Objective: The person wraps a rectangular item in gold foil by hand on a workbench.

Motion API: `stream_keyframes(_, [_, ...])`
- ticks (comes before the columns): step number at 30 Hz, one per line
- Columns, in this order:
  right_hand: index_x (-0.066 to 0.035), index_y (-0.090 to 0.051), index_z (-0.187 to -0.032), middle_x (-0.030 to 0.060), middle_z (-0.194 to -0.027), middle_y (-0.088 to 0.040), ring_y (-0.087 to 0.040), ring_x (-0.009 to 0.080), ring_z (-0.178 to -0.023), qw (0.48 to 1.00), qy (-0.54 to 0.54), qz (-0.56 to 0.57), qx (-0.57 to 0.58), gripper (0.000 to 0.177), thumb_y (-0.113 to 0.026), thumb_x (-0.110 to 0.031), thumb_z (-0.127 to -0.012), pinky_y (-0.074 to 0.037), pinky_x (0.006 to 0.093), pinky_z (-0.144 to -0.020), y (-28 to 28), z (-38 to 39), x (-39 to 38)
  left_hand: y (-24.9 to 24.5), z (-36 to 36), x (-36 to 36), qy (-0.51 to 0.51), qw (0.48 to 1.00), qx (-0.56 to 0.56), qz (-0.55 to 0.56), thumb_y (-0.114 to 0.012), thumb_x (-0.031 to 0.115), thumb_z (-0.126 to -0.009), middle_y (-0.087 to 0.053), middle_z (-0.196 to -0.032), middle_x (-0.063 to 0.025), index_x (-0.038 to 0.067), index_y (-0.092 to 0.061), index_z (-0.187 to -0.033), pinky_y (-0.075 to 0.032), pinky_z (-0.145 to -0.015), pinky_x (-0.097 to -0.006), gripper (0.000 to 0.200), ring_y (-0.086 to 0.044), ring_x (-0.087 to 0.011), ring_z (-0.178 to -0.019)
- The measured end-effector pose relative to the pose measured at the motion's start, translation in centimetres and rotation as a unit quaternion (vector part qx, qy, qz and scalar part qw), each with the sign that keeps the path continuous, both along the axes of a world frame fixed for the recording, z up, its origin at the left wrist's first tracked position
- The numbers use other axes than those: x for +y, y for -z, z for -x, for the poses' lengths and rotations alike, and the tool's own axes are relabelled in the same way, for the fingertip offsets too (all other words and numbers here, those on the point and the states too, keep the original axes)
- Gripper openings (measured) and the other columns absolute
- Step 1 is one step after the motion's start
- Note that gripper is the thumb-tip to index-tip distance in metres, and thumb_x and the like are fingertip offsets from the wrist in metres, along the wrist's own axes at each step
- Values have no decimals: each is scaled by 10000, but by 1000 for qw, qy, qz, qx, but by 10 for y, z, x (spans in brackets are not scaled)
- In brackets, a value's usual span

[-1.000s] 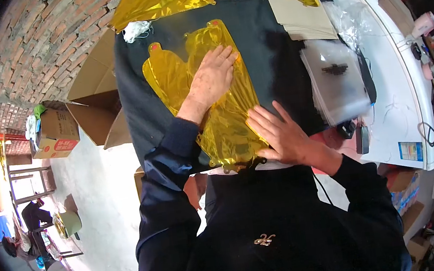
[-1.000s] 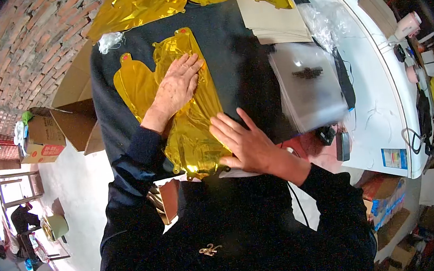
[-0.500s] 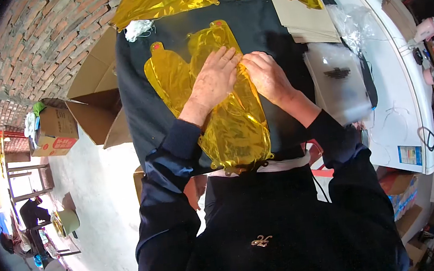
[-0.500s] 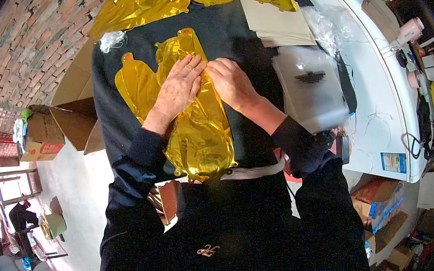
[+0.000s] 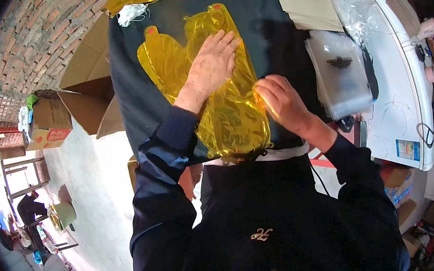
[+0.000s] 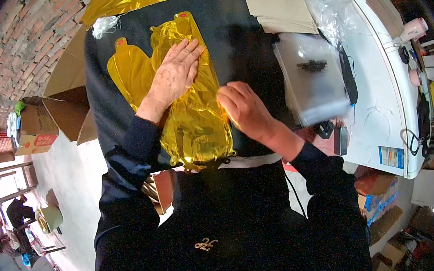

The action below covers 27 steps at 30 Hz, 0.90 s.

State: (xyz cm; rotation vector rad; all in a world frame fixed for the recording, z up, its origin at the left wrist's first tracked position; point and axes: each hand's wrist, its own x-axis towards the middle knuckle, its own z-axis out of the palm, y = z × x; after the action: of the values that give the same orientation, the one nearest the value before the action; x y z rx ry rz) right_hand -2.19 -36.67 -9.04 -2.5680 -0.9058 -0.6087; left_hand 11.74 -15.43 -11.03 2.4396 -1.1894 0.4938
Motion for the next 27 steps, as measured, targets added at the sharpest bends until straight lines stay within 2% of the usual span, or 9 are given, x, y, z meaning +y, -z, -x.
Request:
stream_keyframes(4, [52, -656, -1059, 153, -1136, -634, -611, 325, -1071, 1000, -11, -16, 18, 306, -685, 13, -757, -529, 445, -950, -2, 41, 0, 0, 1, -1, -5, 1000, 10, 4, -543, 149, -1000, -543, -1498, -147, 52, -568, -1428, -317, -1222, -456, 440, -452, -352, -1427])
stream_keyframes(9, [28, -663, -930, 145, -970, -666, -643, 324, -945, 992, -80, -64, 80, 194, -665, 30, -737, -548, 438, -870, -15, 71, -3, 1, 0, 0, 1, 1000, 14, 1, -534, 155, -1007, -535, -1505, -146, 57, -556, -1442, -313, -1224, -462, 446, -442, -351, -1434])
stream_keyframes(12, [21, -663, -933, 164, -956, -666, -650, 338, -892, 978, -98, -130, 131, 173, -631, 45, -765, -554, 437, -811, -27, 50, -1, 0, 0, 0, 0, 1000, 12, -1, -545, 156, -998, -537, -1501, -149, 54, -556, -1439, -311, -1225, -464, 453, -441, -352, -1434])
stream_keyframes(13, [10, -665, -950, 176, -972, -665, -652, 348, -863, 977, -94, -175, 83, 169, -608, 52, -796, -552, 438, -771, -34, 30, 6, 0, 1, -1, -3, 1000, 13, -1, -551, 155, -993, -538, -1499, -150, 52, -557, -1438, -310, -1225, -464, 457, -441, -353, -1434])
stream_keyframes(14, [8, -660, -988, 168, -990, -669, -652, 354, -864, 974, -45, -215, 48, 175, -610, 43, -823, -548, 429, -783, -34, 11, 13, 0, 0, -1, -1, 1000, 10, -3, -557, 156, -989, -539, -1497, -153, 50, -558, -1436, -312, -1224, -465, 459, -443, -355, -1432])
stream_keyframes(15, [17, -661, -1027, 167, -992, -670, -673, 306, -889, 962, 4, -266, 60, 156, -579, 54, -899, -544, 373, -817, -34, -8, 21, 2, 0, -1, 0, 1000, 5, -5, -563, 157, -986, -540, -1495, -157, 49, -559, -1434, -314, -1223, -466, 462, -445, -357, -1430])
stream_keyframes(18, [11, -616, -1143, 77, -1066, -677, -645, 143, -1001, 904, 57, -414, 91, 169, -541, 56, -998, -521, 290, -906, -6, -72, 38, -2, 0, 0, -5, 1000, -2, -17, -569, 176, -971, -553, -1476, -158, 23, -594, -1377, -318, -1223, -457, 434, -452, -342, -1425])
stream_keyframes(23, [-1, -568, -1099, 101, -1016, -656, -634, 157, -939, 791, 35, -591, 153, 122, -567, 56, -991, -536, 291, -865, 37, -110, 61, -6, 2, 0, 1, 1000, 15, 16, -571, 180, -969, -571, -1434, -193, -5, -547, -1388, -325, -1216, -468, 458, -459, -361, -1413])
stream_keyframes(27, [-14, -548, -1078, 112, -1001, -632, -636, 217, -948, 832, 71, -536, 122, 165, -560, 91, -951, -537, 334, -862, 48, -108, 60, -8, 4, -3, -8, 996, 48, 70, -575, 170, -973, -582, -1394, -231, -7, -475, -1438, -339, -1203, -484, 508, -467, -390, -1396])
